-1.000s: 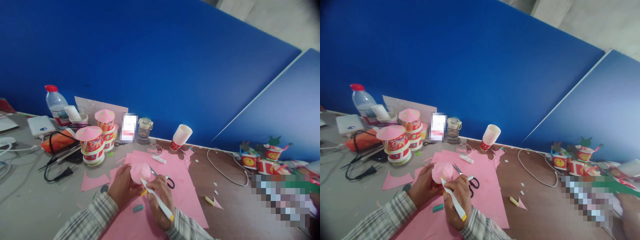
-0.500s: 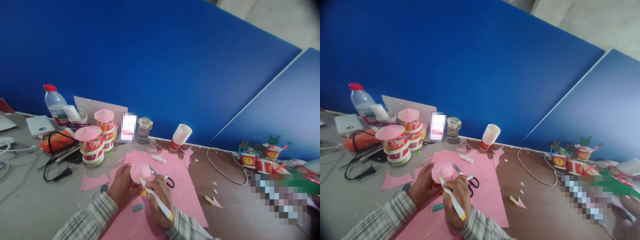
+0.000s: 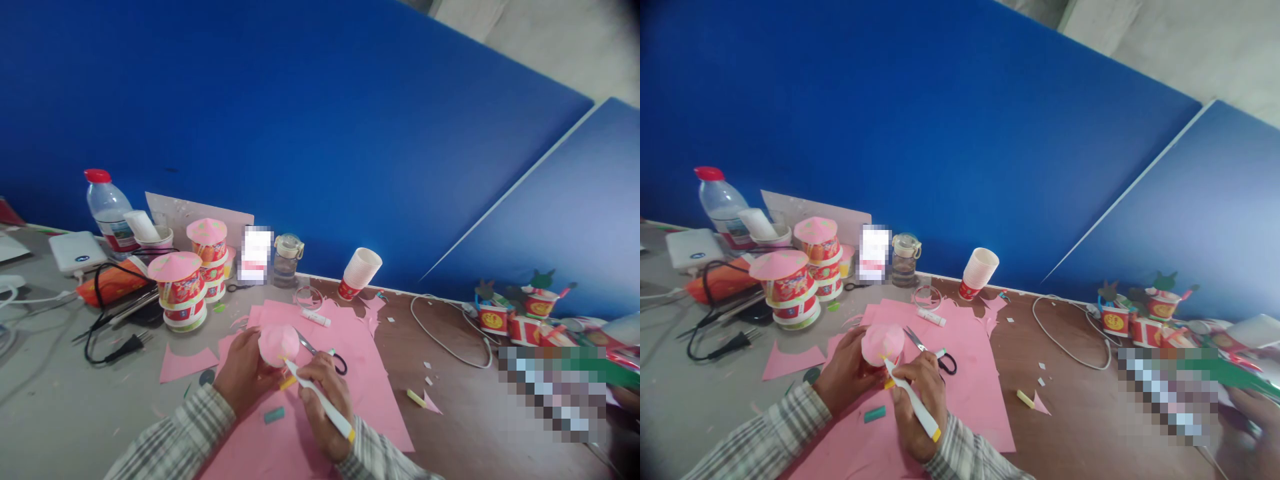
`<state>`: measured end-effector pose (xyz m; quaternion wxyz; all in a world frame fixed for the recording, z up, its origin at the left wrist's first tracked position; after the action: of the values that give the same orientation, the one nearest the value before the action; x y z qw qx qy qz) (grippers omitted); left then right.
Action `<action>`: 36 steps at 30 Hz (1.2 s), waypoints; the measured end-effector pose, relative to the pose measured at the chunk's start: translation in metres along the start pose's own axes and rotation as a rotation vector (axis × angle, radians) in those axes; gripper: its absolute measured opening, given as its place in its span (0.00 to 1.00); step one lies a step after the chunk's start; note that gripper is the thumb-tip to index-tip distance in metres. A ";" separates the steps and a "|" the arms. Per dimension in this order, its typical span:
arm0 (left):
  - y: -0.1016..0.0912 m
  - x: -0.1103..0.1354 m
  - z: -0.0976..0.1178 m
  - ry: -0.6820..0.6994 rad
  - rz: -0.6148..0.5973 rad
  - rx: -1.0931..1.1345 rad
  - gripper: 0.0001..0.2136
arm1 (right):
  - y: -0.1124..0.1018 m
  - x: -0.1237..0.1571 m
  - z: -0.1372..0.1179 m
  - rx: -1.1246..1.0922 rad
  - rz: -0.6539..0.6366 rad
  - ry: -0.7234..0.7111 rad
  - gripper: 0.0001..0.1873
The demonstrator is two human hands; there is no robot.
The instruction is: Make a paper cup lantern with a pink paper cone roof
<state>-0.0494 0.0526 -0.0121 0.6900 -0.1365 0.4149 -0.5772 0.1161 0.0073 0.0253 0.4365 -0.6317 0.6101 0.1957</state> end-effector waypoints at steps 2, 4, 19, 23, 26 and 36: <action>0.000 0.000 0.000 -0.009 0.000 0.005 0.24 | -0.001 -0.001 0.000 -0.045 -0.002 0.020 0.06; -0.001 0.000 0.001 -0.013 0.000 0.009 0.24 | -0.002 -0.001 0.000 -0.064 -0.002 0.036 0.06; -0.002 0.000 0.002 -0.007 -0.029 0.020 0.23 | 0.007 -0.003 0.004 0.018 0.001 0.023 0.06; -0.002 0.000 0.003 -0.004 -0.029 0.020 0.22 | 0.009 -0.002 0.005 0.015 -0.021 0.025 0.05; -0.002 0.000 0.002 0.003 -0.032 0.027 0.23 | 0.009 -0.002 0.006 0.016 -0.022 0.034 0.05; -0.001 0.000 0.000 0.019 -0.012 0.000 0.24 | 0.009 0.000 0.006 0.027 -0.014 0.062 0.06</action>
<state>-0.0500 0.0523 -0.0119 0.6825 -0.1337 0.4206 -0.5826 0.1091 0.0131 0.0189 0.4273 -0.6357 0.6214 0.1646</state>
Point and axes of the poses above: each hand's wrist, its own x-axis away from the middle knuckle, its own y-axis out of the palm, z = x × y, the point moved 3 cm from there along -x, towards the middle knuckle, and after that the axes turned 9 degrees about -y, right-handed, at the moved point
